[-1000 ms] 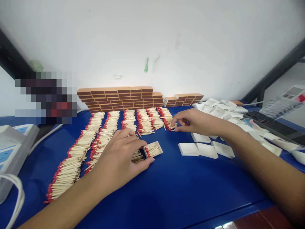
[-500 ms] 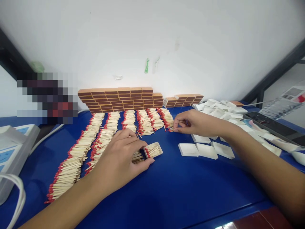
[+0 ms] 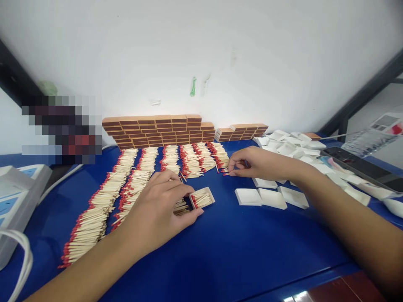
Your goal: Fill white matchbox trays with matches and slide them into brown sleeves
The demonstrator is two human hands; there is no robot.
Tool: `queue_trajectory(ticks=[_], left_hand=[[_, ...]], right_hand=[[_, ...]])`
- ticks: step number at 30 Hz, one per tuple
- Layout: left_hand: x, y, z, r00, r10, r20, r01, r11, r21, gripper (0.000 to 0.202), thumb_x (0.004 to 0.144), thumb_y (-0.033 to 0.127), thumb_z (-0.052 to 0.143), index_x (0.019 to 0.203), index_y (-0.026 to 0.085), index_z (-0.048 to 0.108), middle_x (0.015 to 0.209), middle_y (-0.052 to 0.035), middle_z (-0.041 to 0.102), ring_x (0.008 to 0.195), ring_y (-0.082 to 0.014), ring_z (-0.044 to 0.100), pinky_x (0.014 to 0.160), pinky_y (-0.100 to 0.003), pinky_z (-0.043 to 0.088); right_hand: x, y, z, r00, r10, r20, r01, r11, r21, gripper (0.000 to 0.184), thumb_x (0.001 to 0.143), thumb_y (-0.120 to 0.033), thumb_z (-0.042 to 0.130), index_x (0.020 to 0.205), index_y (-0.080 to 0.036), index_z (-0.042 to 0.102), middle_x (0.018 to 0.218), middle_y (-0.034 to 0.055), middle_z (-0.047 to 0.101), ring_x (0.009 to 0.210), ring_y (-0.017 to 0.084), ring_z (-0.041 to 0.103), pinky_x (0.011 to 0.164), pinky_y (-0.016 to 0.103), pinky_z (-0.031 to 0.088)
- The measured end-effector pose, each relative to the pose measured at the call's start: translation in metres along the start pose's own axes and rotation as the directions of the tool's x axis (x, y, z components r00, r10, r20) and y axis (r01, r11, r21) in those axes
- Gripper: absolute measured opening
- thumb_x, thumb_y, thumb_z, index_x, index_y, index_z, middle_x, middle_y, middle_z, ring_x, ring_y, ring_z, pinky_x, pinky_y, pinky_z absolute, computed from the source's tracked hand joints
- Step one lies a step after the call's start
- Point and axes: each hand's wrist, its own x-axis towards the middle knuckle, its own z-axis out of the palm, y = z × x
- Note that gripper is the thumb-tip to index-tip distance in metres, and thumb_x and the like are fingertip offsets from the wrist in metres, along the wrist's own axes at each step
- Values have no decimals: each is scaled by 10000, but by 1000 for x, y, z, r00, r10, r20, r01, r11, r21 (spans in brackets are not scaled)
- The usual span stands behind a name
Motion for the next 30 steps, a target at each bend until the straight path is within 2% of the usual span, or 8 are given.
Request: queue_trajectory(ticks=[7,10,13,16,19,23,27,30], left_hand=[[-1,-1,0,1000,0,-6,0,1000,1,244,889,356,859,1040,187,767,874,-21,760,976,-249,630,932,-458,510],[0,-1,1,1000,-2,-7,2,1000,-7,237,888,351,858,1029,182,771,864,-21,754,970,-251,629,926,-462,512],[1,2,1,1000,-1,-6,1,1000,-13,211,897,342,845,1013,181,773,857,-21,751,960,-253,630,914,-464,513],[2,4,1,1000,4,-2,-4,1000,-16,191,905,331,834,1011,183,775,839,-18,745,950,-253,631,905,-462,514],[2,4,2,1000,6,1,-6,1000,-12,179,915,335,822,998,183,776,824,-24,727,950,-257,624,895,-461,518],[1,3,1,1000,8,0,-8,1000,-14,168,914,334,822,982,188,773,826,-22,721,957,-256,622,895,-459,520],[1,3,1,1000,11,0,-11,1000,-9,178,912,336,826,994,186,775,838,-23,729,974,-262,631,903,-465,520],[1,2,1,1000,12,-11,-12,1000,-3,198,902,336,837,1004,177,775,852,-27,742,983,-265,637,914,-469,520]], right_hand=[[-3,-9,1,1000,-8,-5,8,1000,13,237,964,-442,656,911,-227,742,703,-15,586,594,138,465,570,299,335],[-6,-29,5,989,-95,-111,100,994,42,262,978,-471,670,921,-226,747,704,-17,581,611,138,474,572,292,324],[-8,-56,17,960,-210,-187,224,973,55,232,999,-420,675,899,-220,739,688,-30,552,607,128,455,585,288,323],[-8,-76,31,950,-258,-176,274,959,69,176,1016,-337,659,915,-207,723,725,-26,573,636,123,485,609,278,352],[-8,-85,41,960,-250,-129,263,960,96,112,997,-266,669,918,-195,705,779,-15,615,681,125,524,625,270,375],[-7,-83,42,963,-242,-117,255,961,111,111,993,-276,675,922,-202,716,764,-22,607,666,123,516,610,270,375],[-8,-68,27,943,-268,-197,288,954,81,178,1014,-346,656,941,-210,744,712,-29,590,621,121,489,600,280,360],[-6,-45,11,943,-171,-284,184,983,18,247,1015,-403,637,918,-209,756,669,-20,598,598,131,489,599,299,339]])
